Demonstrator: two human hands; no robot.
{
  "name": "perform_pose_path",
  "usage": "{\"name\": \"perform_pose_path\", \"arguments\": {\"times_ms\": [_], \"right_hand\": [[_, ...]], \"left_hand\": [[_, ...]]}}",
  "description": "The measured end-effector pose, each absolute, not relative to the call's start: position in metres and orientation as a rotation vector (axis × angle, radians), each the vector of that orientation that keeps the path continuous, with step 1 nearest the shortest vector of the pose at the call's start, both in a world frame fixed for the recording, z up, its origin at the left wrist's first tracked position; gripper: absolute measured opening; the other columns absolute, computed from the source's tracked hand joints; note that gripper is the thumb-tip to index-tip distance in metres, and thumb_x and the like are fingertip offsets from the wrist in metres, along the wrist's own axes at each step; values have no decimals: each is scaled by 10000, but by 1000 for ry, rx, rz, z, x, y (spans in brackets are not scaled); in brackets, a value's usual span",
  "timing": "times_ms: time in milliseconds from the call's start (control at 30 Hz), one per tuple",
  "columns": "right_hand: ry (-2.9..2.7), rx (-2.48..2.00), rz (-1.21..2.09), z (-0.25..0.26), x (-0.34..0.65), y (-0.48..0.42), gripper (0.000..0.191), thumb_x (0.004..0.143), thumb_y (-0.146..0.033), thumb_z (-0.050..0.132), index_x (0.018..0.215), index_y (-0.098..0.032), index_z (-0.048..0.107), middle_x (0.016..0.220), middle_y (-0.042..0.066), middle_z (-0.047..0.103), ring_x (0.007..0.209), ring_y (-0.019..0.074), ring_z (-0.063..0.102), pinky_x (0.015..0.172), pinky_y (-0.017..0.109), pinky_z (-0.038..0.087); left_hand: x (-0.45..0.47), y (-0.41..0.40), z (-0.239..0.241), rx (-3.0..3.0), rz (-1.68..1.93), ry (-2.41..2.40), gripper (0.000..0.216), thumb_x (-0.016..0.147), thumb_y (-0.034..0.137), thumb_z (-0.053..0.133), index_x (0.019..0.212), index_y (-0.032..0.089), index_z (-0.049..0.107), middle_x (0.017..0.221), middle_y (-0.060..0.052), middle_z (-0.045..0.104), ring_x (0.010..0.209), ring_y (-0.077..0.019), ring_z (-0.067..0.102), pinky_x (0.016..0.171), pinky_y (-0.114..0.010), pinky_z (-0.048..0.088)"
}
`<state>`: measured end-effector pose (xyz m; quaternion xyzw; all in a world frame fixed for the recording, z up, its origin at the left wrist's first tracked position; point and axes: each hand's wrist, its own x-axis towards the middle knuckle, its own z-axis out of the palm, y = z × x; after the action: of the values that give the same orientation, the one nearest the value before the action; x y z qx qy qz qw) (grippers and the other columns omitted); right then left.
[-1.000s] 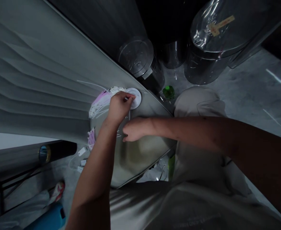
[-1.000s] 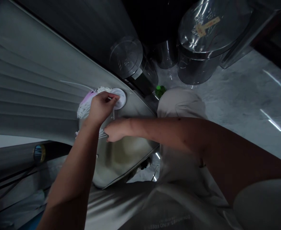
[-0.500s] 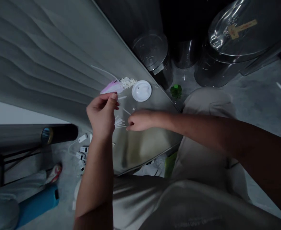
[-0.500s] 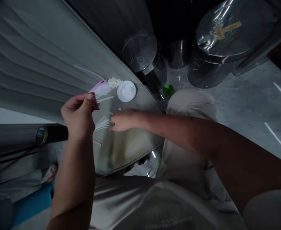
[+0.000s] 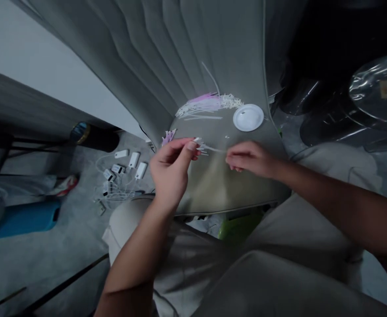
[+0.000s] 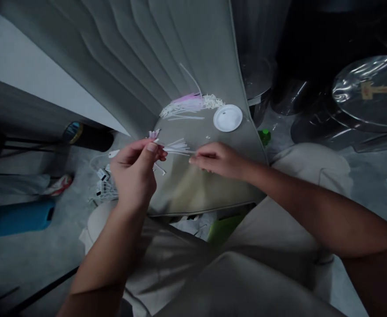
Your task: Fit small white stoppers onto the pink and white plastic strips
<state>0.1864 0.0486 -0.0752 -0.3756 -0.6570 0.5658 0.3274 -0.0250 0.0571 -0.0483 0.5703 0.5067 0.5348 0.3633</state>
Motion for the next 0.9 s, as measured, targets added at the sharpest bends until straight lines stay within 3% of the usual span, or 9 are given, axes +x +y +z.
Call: {"name": "perform_pose_path", "arguments": {"times_ms": [67,167,333,500,667,900], "right_hand": [[-1625,-956,1584,-67,192,42,307,921,-373,535,693,-180,608,635,-20,569,596,97,525,569,229,398],[-1555,-1074,1382,-60,192,37,164,889,-358,619,880,-209,687,782,5,662,675,115,595,621,236,476],[-1640,-1127,1274,-62,179,35,267,889,-343,672,1134,-236,690,1021,37,736,870,159,679,800,303,558],[-1782,-1053,1177,-66,171,28,155,925,-309,661,1051,-228,698,954,17,739,871,139,679,829,278,553],[-1798,-933,985,-67,170,25,32,896,-223,706,889,-197,689,769,-16,704,691,93,634,669,202,522],[-1647,-1049,1062,-65,173,21,37,880,-214,710,896,-182,717,789,13,751,685,115,682,655,225,543]], "left_hand": [[-28,51,-51,1471,1358,1284,152,818,381,787,879,242,783,724,14,719,652,-106,661,644,-250,567],[-31,42,-49,1525,1287,1242,85,831,333,787,864,256,797,771,7,744,673,-108,680,651,-243,574],[-35,33,-41,1683,1203,1151,76,857,255,759,897,303,800,870,-11,765,815,-155,710,736,-299,596],[-31,33,-44,1790,1158,1009,136,865,176,737,923,293,775,911,-15,760,875,-154,706,798,-301,591],[-26,33,-50,1827,1148,930,107,860,144,738,929,221,768,894,-26,741,840,-115,691,764,-238,572],[-32,35,-51,1600,1152,1041,154,939,273,666,1031,236,784,952,-40,752,821,-112,682,738,-230,567]]}}
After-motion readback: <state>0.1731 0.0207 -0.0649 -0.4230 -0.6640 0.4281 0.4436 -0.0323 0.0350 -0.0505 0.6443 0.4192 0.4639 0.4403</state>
